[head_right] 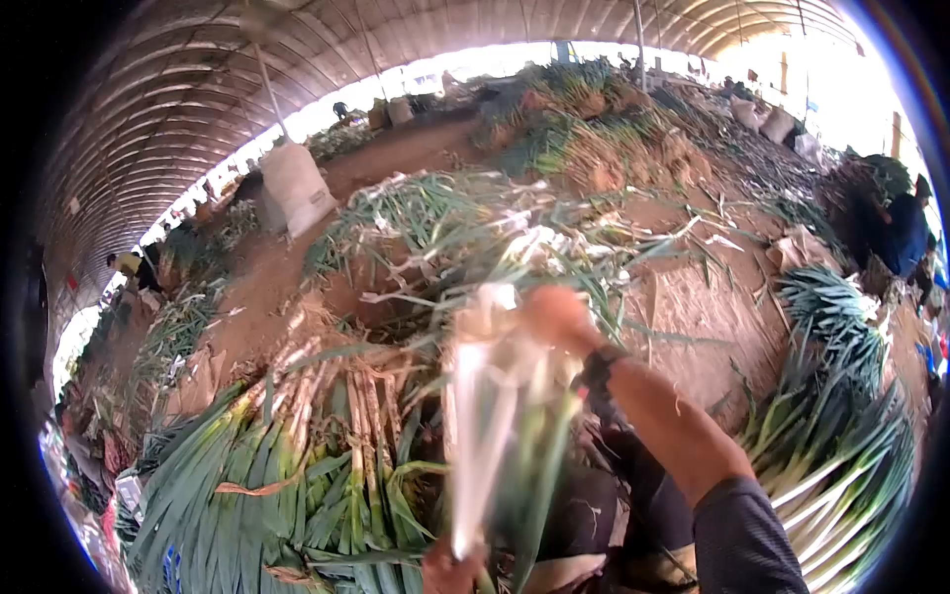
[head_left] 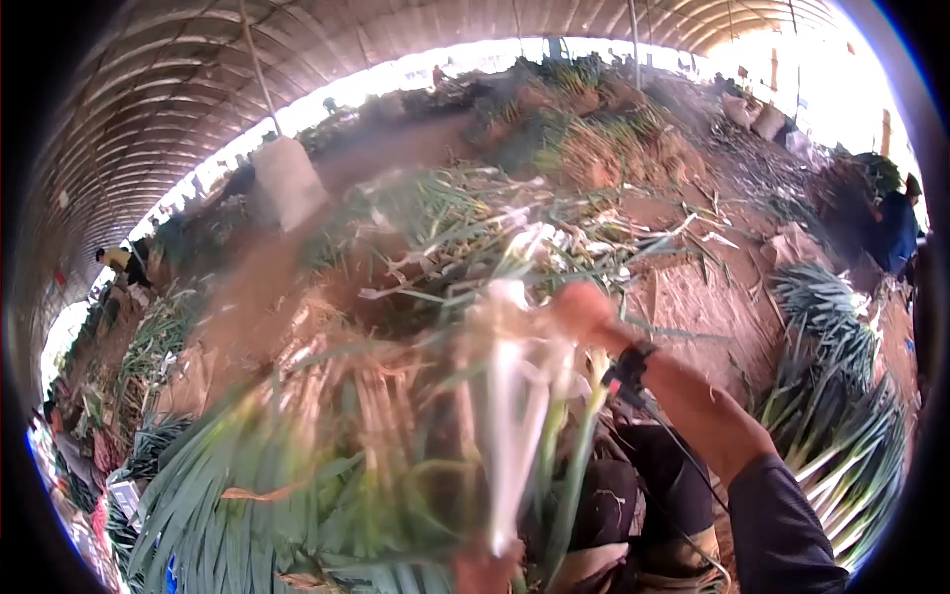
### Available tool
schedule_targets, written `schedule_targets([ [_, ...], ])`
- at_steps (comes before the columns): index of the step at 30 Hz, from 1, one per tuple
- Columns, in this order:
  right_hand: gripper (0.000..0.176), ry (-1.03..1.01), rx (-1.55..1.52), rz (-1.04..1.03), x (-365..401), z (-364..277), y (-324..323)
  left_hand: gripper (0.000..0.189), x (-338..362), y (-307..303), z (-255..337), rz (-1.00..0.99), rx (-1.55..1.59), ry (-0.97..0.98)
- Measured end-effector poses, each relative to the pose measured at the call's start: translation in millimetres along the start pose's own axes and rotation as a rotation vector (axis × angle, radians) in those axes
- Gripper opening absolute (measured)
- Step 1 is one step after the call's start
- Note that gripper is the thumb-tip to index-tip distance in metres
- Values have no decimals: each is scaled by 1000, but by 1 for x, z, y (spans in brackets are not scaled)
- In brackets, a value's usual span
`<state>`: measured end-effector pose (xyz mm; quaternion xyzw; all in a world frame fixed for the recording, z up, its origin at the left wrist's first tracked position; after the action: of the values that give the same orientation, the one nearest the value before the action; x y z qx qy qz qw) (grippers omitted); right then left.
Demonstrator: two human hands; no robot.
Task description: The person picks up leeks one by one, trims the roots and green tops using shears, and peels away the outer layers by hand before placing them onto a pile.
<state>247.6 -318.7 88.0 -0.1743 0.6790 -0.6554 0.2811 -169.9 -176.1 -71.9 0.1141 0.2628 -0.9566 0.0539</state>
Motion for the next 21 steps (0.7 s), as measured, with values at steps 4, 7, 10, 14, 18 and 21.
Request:
schedule_targets([
  [4, 32, 364, -770, 543, -22, 115, -26, 52, 10, 6, -5, -64, 337, -409],
  [7, 11, 252, -1419, 408, -47, 162, 31, 73, -6, -23, 34, -232, 573, -594],
  [10, 18, 172, -882, 187, 14, 101, -31, 87, 31, -14, -50, -171, 942, -602],
  [14, 40, -350, -542, -22, 72, -11, -47, 75, 22, -28, -43, -128, 847, -447],
  [18, 46, -493, -361, 116, 113, -109, -9, 62, 24, -24, -40, -72, 722, -226],
  [21, 58, -343, -714, 145, 106, -109, 8, 47, 14, -24, -29, -5, 426, -279],
])
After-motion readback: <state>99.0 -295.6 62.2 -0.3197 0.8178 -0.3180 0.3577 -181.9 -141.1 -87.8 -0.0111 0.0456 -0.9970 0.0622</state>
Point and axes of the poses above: each hand's wrist, its own x-axis away from the middle knuckle, its own y-axis out of the palm, z = x × y, the point moved 5 cm from there along -x, towards the middle knuckle, and after that the axes turned 1 degree about y, right-handed, at the moved point
